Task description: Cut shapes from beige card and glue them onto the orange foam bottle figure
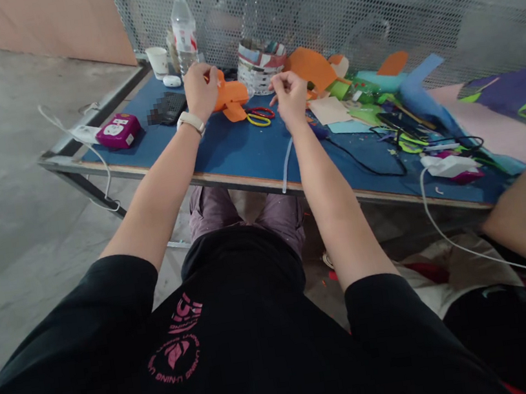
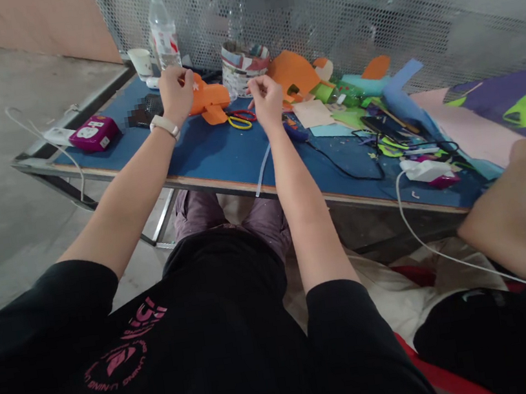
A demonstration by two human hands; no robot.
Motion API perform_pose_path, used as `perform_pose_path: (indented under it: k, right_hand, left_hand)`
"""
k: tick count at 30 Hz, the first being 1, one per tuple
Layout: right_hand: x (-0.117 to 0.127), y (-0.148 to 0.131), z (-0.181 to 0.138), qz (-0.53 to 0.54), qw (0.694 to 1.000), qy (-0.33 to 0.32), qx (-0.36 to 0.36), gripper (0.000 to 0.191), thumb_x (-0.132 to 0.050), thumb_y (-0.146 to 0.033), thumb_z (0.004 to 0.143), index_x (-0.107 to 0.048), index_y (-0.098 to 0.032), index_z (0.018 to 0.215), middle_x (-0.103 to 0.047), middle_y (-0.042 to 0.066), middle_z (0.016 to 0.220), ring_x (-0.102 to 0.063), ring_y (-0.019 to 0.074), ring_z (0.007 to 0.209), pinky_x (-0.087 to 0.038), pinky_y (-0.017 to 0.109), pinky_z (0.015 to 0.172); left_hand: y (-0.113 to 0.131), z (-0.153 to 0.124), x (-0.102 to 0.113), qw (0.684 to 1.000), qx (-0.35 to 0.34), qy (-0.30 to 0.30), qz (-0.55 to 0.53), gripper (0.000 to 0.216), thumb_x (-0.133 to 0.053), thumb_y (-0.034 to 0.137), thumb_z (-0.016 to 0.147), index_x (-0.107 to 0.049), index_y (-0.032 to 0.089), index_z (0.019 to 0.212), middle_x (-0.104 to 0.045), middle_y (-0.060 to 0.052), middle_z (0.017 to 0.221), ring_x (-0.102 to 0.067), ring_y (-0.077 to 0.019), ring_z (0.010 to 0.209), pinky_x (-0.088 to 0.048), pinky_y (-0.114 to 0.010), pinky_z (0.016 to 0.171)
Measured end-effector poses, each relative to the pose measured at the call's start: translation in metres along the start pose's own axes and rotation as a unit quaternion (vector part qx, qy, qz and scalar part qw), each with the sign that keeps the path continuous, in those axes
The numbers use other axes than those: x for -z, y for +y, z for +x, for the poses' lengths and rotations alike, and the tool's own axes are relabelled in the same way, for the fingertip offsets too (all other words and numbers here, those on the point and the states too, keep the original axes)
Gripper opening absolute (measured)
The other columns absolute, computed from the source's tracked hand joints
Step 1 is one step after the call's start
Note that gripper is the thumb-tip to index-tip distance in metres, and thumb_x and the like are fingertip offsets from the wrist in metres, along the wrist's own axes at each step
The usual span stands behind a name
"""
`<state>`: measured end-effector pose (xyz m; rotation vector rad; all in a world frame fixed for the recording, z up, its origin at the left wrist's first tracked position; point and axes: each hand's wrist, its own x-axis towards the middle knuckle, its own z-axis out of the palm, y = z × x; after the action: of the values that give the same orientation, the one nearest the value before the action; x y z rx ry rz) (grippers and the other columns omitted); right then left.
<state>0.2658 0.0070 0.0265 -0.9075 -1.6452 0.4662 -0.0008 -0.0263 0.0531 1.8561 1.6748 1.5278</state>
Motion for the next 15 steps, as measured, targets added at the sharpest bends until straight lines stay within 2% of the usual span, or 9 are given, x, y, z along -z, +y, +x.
perform_pose_path:
  k: [2, 4, 7, 10, 12, 15]
  right_hand:
    - [-0.003, 0.001, -0.002, 0.003, 1.0, -0.018, 0.01, 0.105, -0.066, -0.135, 0.088, -0.08, -0.033, 0.11, -0.083, 0.011, 0.098, -0.091, 0.0362, 0.085, -0.081, 0.052, 0.075]
    - [-0.004, 0.003, -0.005, 0.006, 0.999, -0.032, 0.017, 0.098, -0.073, -0.128, 0.093, -0.082, -0.033, 0.112, -0.084, 0.011, 0.102, -0.092, 0.0362, 0.089, -0.082, 0.053, 0.081]
    - [-0.008, 0.009, -0.006, 0.008, 0.999, -0.034, 0.015, 0.092, -0.078, -0.123, 0.096, -0.081, -0.032, 0.112, -0.088, 0.008, 0.108, -0.091, 0.029, 0.088, -0.081, 0.046, 0.084]
    - [-0.016, 0.015, -0.004, -0.002, 0.999, -0.04, 0.009, 0.088, -0.082, -0.12, 0.095, -0.081, -0.033, 0.11, -0.093, 0.006, 0.113, -0.085, 0.0197, 0.079, -0.077, 0.038, 0.081]
    - [-0.022, 0.016, -0.002, -0.021, 0.998, -0.052, 0.005, 0.078, -0.088, -0.111, 0.098, -0.083, -0.034, 0.108, -0.095, 0.007, 0.116, -0.087, 0.023, 0.081, -0.08, 0.042, 0.086]
    - [-0.028, 0.013, -0.001, -0.06, 0.997, -0.043, -0.005, 0.054, -0.092, -0.089, 0.104, -0.083, -0.036, 0.103, -0.095, 0.006, 0.116, -0.089, 0.0317, 0.085, -0.084, 0.056, 0.096]
  left_hand:
    - [-0.006, 0.003, -0.011, 0.999, -0.014, 0.023, 0.034, 0.044, -0.077, 0.078, 0.111, -0.069, 0.044, 0.083, -0.088, -0.013, 0.116, -0.076, -0.0391, 0.137, -0.057, -0.061, 0.138]
    - [-0.009, 0.004, -0.019, 0.997, -0.033, 0.03, 0.056, 0.043, -0.073, 0.067, 0.119, -0.068, 0.043, 0.083, -0.087, -0.01, 0.108, -0.075, -0.0341, 0.128, -0.061, -0.056, 0.135]
    - [-0.011, 0.003, -0.023, 0.996, -0.083, 0.012, 0.035, 0.041, -0.072, 0.06, 0.117, -0.068, 0.044, 0.079, -0.088, -0.008, 0.106, -0.078, -0.0345, 0.125, -0.064, -0.058, 0.13]
    - [-0.009, 0.0, -0.022, 0.996, -0.091, -0.007, 0.003, 0.04, -0.076, 0.07, 0.111, -0.071, 0.045, 0.08, -0.089, -0.008, 0.111, -0.079, -0.0368, 0.126, -0.063, -0.061, 0.131]
    - [-0.004, -0.003, -0.02, 0.996, -0.092, -0.013, -0.007, 0.043, -0.076, 0.075, 0.108, -0.069, 0.046, 0.078, -0.09, -0.009, 0.115, -0.08, -0.0375, 0.126, -0.062, -0.062, 0.133]
    - [0.003, -0.005, -0.018, 0.994, -0.099, -0.028, -0.02, 0.044, -0.077, 0.079, 0.103, -0.063, 0.05, 0.073, -0.09, -0.012, 0.117, -0.08, -0.0423, 0.131, -0.059, -0.067, 0.133]
